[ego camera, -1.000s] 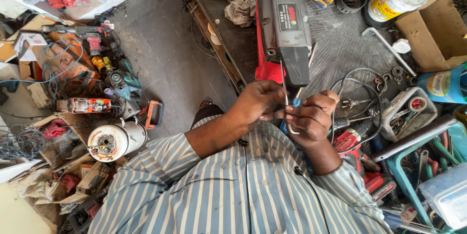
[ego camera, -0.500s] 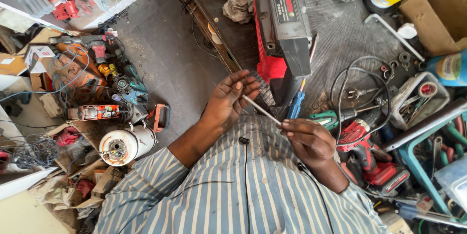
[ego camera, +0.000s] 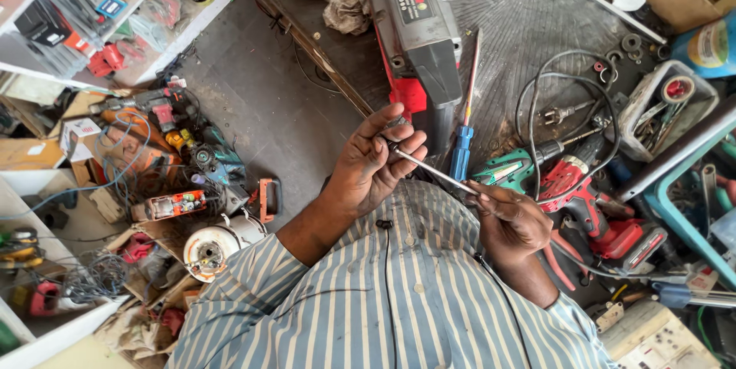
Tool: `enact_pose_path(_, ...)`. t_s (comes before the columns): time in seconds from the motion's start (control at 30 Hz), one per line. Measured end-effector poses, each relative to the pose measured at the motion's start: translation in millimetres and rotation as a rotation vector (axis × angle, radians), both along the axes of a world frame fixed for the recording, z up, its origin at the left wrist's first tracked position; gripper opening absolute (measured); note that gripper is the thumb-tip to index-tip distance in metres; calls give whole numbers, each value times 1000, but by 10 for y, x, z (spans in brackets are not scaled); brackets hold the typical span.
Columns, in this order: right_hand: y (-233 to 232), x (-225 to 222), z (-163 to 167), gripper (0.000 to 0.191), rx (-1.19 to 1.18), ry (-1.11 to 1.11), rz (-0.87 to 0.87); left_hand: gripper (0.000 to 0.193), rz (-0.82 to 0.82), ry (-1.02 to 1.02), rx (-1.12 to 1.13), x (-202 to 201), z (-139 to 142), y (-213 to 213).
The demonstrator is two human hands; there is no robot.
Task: The person cleans a red and grey power tool with a cloth, then uses a screwdriver to remove and reinsert screws on the tool's casing. The person handles the tool and screwdriver throughout the process.
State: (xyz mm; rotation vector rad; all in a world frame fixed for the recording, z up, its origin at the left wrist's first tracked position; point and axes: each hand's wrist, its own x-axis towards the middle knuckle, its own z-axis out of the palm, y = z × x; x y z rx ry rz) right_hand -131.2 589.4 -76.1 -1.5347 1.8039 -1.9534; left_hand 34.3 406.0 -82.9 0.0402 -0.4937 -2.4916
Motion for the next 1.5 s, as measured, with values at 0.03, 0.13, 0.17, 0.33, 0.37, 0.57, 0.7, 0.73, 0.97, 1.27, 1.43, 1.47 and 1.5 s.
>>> enact_pose_path(0.03, 18, 4, 8, 12, 20, -11, -14, 52, -5, 14, -4, -4, 5, 9)
enact_pose_path(0.13, 45, 17, 18, 12, 19, 58, -67, 52, 0, -10, -54, -29, 25, 18)
enact_pose_path(0.17, 52, 22, 16, 14, 32, 40, -74, 52, 5, -29, -76, -37, 37, 16)
enact_pose_path(0.33, 137, 19, -53, 8, 76, -187, -13, 45, 36, -193, -480, -63, 140, -5)
enact_pose_path(0.37, 171, 6, -78, 4, 136, -312, 9, 43, 50, -270, -571, -74, 163, 2)
enact_pose_path(0.57, 297, -10, -258, 21, 253, -1029, 159, 24, -13, -264, -411, -419, 183, 252)
enact_pose_path(0.7, 305, 87, -211, 19, 224, -926, -42, 34, -31, -212, -147, -740, 143, 423)
enact_pose_path(0.73, 301, 111, -168, 19, 263, -826, -143, 37, -33, -243, -121, -796, 143, 463)
enact_pose_path(0.97, 65, -34, 92, 16, 256, -110, -367, 50, 8, -315, -81, -1015, 238, 500)
enact_pose_path(1.27, -345, -265, 88, 17, 253, 10, -303, 94, 64, -320, -213, -1148, 444, 544)
enact_pose_path(1.43, -461, -325, 111, 19, 260, -5, -259, 94, 101, -324, -246, -1207, 438, 540)
enact_pose_path(1.47, -471, -340, 114, 19, 256, -4, -252, 94, 108, -311, -253, -1209, 432, 543)
enact_pose_path(1.5, -477, -355, 117, 19, 253, -2, -247, 93, 115, -323, -260, -1206, 427, 550)
